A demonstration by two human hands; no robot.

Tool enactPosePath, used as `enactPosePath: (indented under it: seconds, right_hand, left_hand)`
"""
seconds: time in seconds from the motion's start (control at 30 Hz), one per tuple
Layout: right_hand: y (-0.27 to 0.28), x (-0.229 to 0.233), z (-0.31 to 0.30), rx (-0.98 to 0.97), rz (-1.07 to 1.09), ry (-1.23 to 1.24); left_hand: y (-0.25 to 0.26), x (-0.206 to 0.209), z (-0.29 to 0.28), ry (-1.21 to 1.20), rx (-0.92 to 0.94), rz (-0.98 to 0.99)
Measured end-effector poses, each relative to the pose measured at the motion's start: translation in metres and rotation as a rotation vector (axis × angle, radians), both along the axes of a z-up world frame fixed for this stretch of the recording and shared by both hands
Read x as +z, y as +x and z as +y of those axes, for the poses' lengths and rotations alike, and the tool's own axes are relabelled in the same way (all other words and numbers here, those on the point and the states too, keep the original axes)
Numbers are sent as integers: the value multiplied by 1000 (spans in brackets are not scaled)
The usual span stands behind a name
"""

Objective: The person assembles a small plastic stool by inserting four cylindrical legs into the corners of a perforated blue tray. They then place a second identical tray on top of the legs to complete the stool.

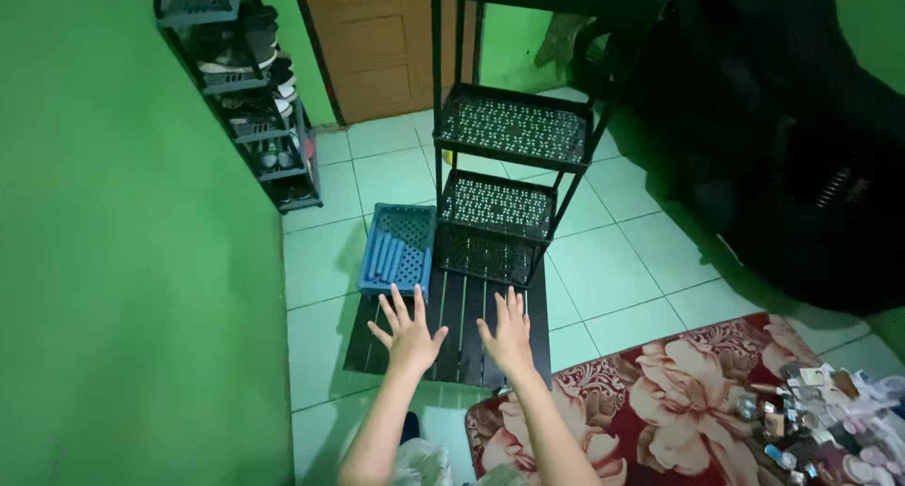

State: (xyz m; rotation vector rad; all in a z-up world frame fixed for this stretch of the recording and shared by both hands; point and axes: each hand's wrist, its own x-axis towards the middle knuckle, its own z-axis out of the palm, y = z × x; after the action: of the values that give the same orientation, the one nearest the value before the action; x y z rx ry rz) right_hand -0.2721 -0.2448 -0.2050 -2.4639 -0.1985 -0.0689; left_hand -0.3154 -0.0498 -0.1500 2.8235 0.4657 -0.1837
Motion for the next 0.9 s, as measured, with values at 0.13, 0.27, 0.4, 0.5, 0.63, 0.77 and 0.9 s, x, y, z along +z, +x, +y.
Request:
enactPosePath:
  seconds: [0.13,0.27,0.4,0.5,0.63,0.77,0.9]
  right_hand:
    - [18,-7,7,-27,13,-30]
    - [44,-9,19,-65,-43,-18]
    - [77,0,29,-158,-65,26]
    - [103,14,27,-239,-349,78]
    - [139,43,4,-458,-500,260]
    - [162,74,-34,-680,-505,323]
    - [189,102,-69,-665,-536,406]
  left_hand:
    - [25,-5,11,-36,-20,-33]
    - [59,-6,28,-43,-63,-46]
    - [102,3,47,-56,-110,-50]
    - [142,12,64,-57,-171,-71]
    - [206,25,87,-235,-231,-359]
    - [256,43,100,-471,-281,-654]
    - [289,69,96,-606,-332,-807]
